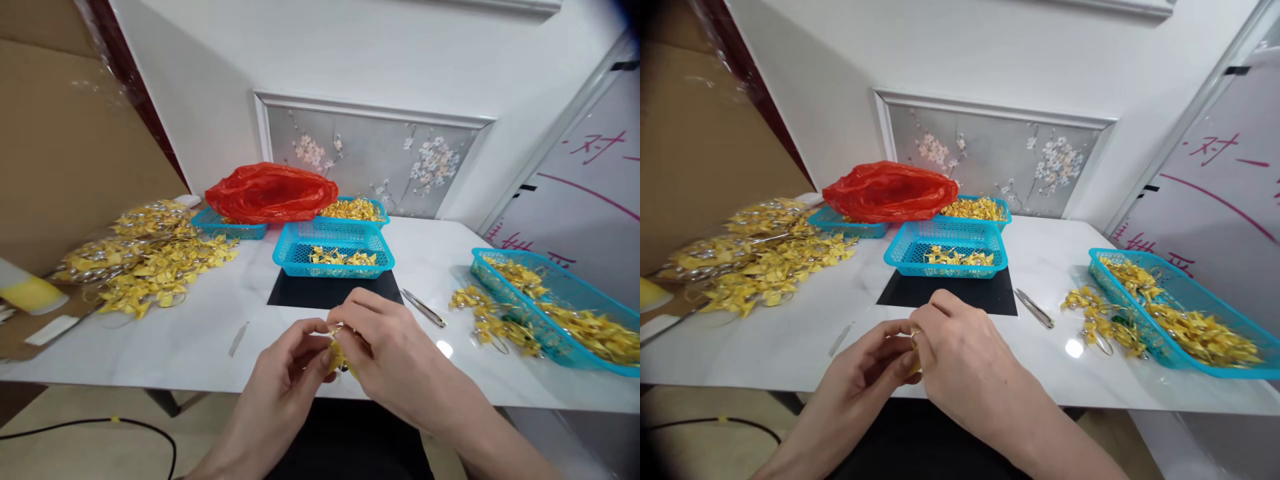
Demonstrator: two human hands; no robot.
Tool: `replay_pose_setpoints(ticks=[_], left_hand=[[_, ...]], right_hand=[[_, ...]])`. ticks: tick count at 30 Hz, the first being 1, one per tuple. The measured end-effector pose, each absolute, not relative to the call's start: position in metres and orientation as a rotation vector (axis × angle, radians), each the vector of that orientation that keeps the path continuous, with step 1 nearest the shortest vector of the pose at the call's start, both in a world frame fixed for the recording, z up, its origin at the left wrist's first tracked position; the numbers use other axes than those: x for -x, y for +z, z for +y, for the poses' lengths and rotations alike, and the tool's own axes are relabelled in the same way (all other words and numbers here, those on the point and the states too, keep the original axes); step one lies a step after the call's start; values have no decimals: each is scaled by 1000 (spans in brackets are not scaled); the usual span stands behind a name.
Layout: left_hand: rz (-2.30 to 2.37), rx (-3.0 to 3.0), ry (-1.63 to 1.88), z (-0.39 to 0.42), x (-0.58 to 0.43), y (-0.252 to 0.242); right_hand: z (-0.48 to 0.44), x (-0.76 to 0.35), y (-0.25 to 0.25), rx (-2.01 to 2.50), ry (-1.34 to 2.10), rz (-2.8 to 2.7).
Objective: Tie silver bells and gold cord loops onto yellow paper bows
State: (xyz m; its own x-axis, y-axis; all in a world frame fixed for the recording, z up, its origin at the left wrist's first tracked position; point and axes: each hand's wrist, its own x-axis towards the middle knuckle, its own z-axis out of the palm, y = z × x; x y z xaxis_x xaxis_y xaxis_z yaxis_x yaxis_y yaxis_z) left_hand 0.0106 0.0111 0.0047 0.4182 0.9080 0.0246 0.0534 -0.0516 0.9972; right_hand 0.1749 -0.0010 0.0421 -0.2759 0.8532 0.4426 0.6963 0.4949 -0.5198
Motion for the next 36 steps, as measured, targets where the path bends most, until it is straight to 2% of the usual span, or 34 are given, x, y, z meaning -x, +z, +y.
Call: replay_pose_setpoints(ticks=[5, 15, 21, 26, 30, 36], left_hand=[[920, -1429, 881, 11, -8, 4], [811, -1314, 943, -3, -4, 5], [771, -1532, 840, 5, -1, 10], [926, -1837, 818, 10, 2, 15], [1028, -1964, 729, 12, 6, 18], [915, -1986, 700, 20, -1, 25]], right_hand=[[5, -184, 41, 1176, 453, -1945], [20, -180, 35, 1125, 547, -1821], [20, -174, 36, 1092, 488, -1779], [17, -170, 41, 1107, 421, -1779], [16, -172, 45, 1140, 467, -1785], [16, -172, 47, 1136, 549, -1824]])
